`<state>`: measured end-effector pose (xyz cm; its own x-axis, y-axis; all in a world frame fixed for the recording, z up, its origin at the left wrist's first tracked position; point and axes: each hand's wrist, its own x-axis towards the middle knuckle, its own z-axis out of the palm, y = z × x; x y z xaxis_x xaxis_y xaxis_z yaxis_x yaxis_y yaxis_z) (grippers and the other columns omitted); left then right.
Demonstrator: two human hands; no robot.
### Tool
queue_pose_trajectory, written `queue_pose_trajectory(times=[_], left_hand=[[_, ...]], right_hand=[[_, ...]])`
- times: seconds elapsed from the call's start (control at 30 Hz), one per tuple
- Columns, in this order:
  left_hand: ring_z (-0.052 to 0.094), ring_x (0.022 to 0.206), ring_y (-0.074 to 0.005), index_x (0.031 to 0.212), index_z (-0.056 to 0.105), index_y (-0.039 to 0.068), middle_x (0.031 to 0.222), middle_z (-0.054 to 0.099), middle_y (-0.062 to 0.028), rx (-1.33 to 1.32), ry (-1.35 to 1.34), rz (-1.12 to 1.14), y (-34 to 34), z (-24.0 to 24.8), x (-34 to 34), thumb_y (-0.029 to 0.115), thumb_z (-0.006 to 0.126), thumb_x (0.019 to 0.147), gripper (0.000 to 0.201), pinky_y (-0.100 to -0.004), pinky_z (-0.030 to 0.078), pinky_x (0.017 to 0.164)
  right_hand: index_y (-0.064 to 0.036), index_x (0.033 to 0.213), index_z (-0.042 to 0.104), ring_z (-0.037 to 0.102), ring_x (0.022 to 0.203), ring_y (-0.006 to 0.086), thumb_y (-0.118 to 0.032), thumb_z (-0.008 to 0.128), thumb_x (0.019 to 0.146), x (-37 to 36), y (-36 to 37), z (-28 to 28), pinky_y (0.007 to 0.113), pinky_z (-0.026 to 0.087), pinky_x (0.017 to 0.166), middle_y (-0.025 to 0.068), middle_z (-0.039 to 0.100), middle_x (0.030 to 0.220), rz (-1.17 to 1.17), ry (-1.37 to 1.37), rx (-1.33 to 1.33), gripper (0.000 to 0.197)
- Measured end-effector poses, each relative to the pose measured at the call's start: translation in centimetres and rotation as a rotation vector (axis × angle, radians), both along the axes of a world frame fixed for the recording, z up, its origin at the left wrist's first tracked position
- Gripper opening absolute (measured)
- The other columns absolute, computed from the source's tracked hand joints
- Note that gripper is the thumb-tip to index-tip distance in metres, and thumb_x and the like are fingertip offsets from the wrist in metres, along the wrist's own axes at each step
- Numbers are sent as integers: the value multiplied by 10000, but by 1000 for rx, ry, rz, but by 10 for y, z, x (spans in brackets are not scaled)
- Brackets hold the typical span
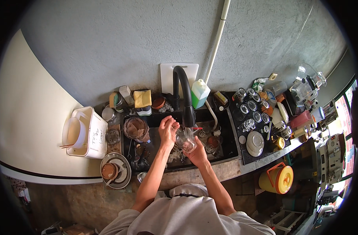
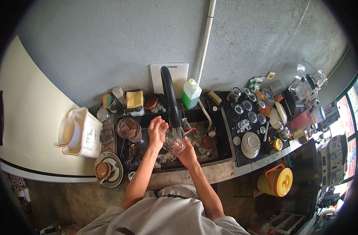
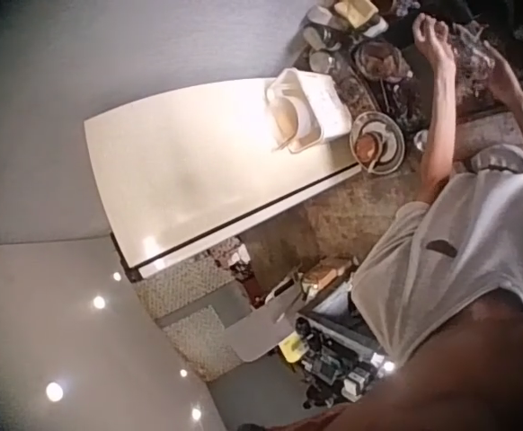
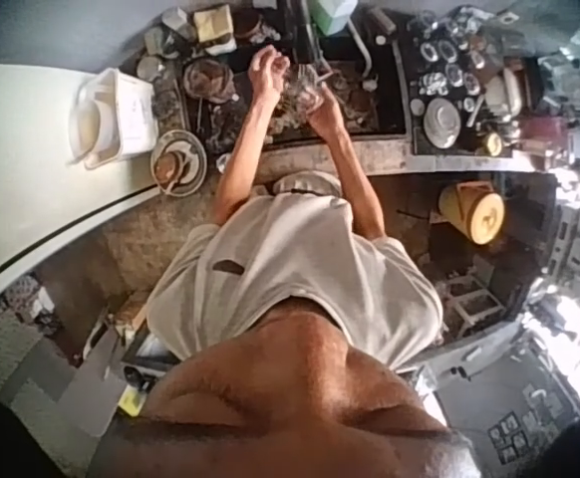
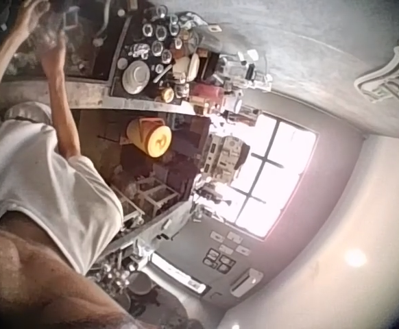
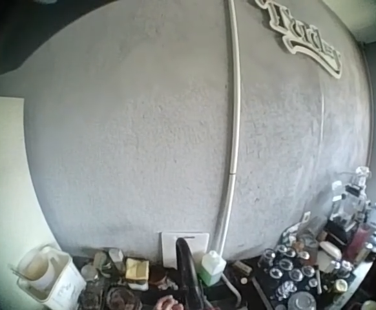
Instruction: Washing a glass cup in a cafe sink and rinsing it using the espresso machine tap.
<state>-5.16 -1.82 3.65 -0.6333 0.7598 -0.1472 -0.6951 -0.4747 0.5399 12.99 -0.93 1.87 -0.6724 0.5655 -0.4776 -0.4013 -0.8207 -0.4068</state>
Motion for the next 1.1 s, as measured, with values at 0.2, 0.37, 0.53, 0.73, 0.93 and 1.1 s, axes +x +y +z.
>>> queue_pose_trajectory(times=[0.2, 0.37, 0.53, 0.73, 0.93, 1.1], left_hand=[[696, 806, -169, 1152, 597, -7, 928, 664, -91, -85, 389, 67, -30, 12, -7, 89, 713, 952, 251, -318, 595, 733], [583, 568, -97, 1039, 576, 51, 833, 669, -80, -498, 741, 112, -58, -5, -15, 271, 665, 1002, 241, -256, 422, 430], [419, 437, -84, 841, 572, 92, 814, 678, -125, -455, -360, -300, -60, -43, -14, 372, 634, 953, 309, -210, 307, 371], [351, 428, -80, 724, 544, 76, 628, 494, -20, -460, -528, -505, -53, -61, 19, 341, 634, 892, 326, -218, 239, 388], [344, 420, -75, 715, 519, 97, 642, 537, -22, -502, -408, -518, -59, -65, 12, 345, 633, 890, 324, -221, 226, 390], [354, 413, -67, 736, 519, 122, 701, 619, -90, -524, -284, -481, -60, -81, 4, 359, 653, 888, 312, -220, 231, 370]], right_hand=[[-70, 1166, 610, 696, 1017, 305, -431, 477, 1043, -36, 32, -17, 516, 573, 773, 104, 696, 1051, 84, -30, -35, 404], [-44, 1354, 547, 712, 1002, 239, -427, 547, 1031, -46, 34, 17, 335, 643, 597, 121, 676, 1197, -68, -296, 569, 501], [-53, 1435, 493, 688, 1086, 250, -169, 561, 1028, -39, 26, 57, 341, 657, 680, 117, 633, 1292, 5, 15, 559, 429], [-99, 1502, 402, 637, 1184, 241, 67, 656, 913, -17, 21, 51, 446, 601, 965, 82, 497, 1461, 111, 143, 642, 663], [-72, 1447, 456, 652, 1166, 255, -44, 630, 981, -18, 20, 47, 511, 625, 903, 96, 582, 1363, 126, 31, 499, 497], [-37, 1394, 505, 659, 1156, 261, -166, 511, 1060, -23, 19, 27, 528, 639, 865, 117, 588, 1365, 21, 11, 411, 358]])
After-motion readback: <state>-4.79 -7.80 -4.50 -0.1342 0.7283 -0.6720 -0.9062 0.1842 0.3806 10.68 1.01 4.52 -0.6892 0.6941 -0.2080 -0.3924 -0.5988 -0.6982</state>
